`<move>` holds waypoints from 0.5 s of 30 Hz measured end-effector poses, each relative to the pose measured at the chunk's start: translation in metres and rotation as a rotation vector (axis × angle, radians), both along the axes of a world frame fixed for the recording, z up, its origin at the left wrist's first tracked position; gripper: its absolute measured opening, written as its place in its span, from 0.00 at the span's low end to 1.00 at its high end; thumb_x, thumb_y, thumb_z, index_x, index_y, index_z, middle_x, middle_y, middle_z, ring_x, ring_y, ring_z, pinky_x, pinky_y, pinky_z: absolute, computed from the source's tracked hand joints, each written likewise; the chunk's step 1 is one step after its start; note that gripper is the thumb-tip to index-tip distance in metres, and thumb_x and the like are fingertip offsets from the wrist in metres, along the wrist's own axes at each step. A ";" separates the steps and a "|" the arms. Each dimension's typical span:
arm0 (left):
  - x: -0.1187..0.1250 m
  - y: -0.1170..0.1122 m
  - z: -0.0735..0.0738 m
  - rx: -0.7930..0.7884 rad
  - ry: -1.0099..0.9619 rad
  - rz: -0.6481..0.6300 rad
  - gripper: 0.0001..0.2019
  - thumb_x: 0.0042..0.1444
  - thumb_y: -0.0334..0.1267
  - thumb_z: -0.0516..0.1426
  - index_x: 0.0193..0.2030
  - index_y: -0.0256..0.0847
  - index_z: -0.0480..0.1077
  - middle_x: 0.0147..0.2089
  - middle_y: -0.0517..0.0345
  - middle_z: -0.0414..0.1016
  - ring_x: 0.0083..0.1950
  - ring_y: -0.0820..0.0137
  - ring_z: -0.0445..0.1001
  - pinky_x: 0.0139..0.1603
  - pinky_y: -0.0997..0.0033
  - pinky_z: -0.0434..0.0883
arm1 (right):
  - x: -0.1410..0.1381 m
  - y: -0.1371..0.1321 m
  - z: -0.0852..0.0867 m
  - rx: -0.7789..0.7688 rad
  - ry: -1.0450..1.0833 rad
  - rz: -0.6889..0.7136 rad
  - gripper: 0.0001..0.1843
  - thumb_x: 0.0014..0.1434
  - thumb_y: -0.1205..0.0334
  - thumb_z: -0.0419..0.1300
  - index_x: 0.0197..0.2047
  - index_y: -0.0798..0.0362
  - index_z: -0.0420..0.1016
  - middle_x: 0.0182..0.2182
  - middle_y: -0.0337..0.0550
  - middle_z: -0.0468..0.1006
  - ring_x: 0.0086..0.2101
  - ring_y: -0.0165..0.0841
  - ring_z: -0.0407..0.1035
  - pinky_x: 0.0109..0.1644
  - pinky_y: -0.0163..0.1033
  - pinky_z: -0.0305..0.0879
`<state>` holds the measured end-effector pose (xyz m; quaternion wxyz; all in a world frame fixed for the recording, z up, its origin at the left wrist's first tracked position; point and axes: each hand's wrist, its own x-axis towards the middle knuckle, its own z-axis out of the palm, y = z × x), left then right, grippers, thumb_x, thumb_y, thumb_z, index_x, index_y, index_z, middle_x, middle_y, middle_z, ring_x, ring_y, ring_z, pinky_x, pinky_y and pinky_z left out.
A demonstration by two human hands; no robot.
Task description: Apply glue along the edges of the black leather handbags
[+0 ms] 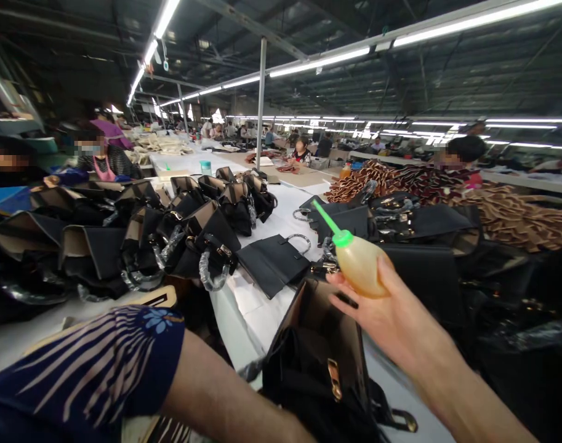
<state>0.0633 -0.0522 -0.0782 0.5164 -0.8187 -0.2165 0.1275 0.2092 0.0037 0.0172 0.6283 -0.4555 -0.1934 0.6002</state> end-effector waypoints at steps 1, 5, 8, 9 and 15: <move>-0.007 0.005 0.004 -0.044 0.254 0.011 0.19 0.53 0.37 0.57 0.53 0.45 0.71 0.56 0.53 0.67 0.46 0.61 0.69 0.28 0.68 0.72 | 0.008 -0.005 0.001 -0.003 -0.025 -0.026 0.18 0.62 0.48 0.51 0.52 0.44 0.71 0.42 0.46 0.78 0.46 0.40 0.70 0.54 0.57 0.62; -0.044 0.036 0.026 -0.420 0.574 -0.194 0.14 0.61 0.37 0.50 0.50 0.50 0.71 0.45 0.53 0.72 0.39 0.63 0.71 0.29 0.62 0.72 | 0.046 -0.033 -0.007 -0.086 -0.012 -0.023 0.22 0.56 0.48 0.59 0.54 0.38 0.70 0.54 0.43 0.72 0.52 0.46 0.66 0.49 0.57 0.70; -0.076 0.063 0.036 -0.819 0.379 -0.494 0.20 0.58 0.24 0.43 0.45 0.47 0.72 0.40 0.54 0.72 0.36 0.68 0.70 0.28 0.67 0.69 | 0.065 -0.052 -0.020 -0.178 0.120 -0.004 0.32 0.52 0.45 0.62 0.60 0.41 0.65 0.56 0.48 0.70 0.55 0.49 0.63 0.51 0.58 0.68; -0.085 0.070 0.036 -0.947 0.237 -0.548 0.18 0.57 0.22 0.44 0.41 0.41 0.72 0.38 0.53 0.72 0.34 0.70 0.69 0.29 0.69 0.69 | 0.066 -0.055 -0.024 -0.200 0.163 0.001 0.35 0.51 0.44 0.62 0.61 0.43 0.64 0.56 0.50 0.69 0.56 0.50 0.62 0.52 0.58 0.67; -0.117 0.078 0.009 -1.242 -0.396 -0.218 0.06 0.52 0.26 0.54 0.35 0.38 0.68 0.38 0.51 0.74 0.43 0.63 0.70 0.55 0.63 0.65 | 0.044 -0.045 -0.031 -0.161 0.168 -0.041 0.37 0.51 0.41 0.61 0.59 0.54 0.66 0.51 0.63 0.72 0.56 0.49 0.62 0.49 0.57 0.69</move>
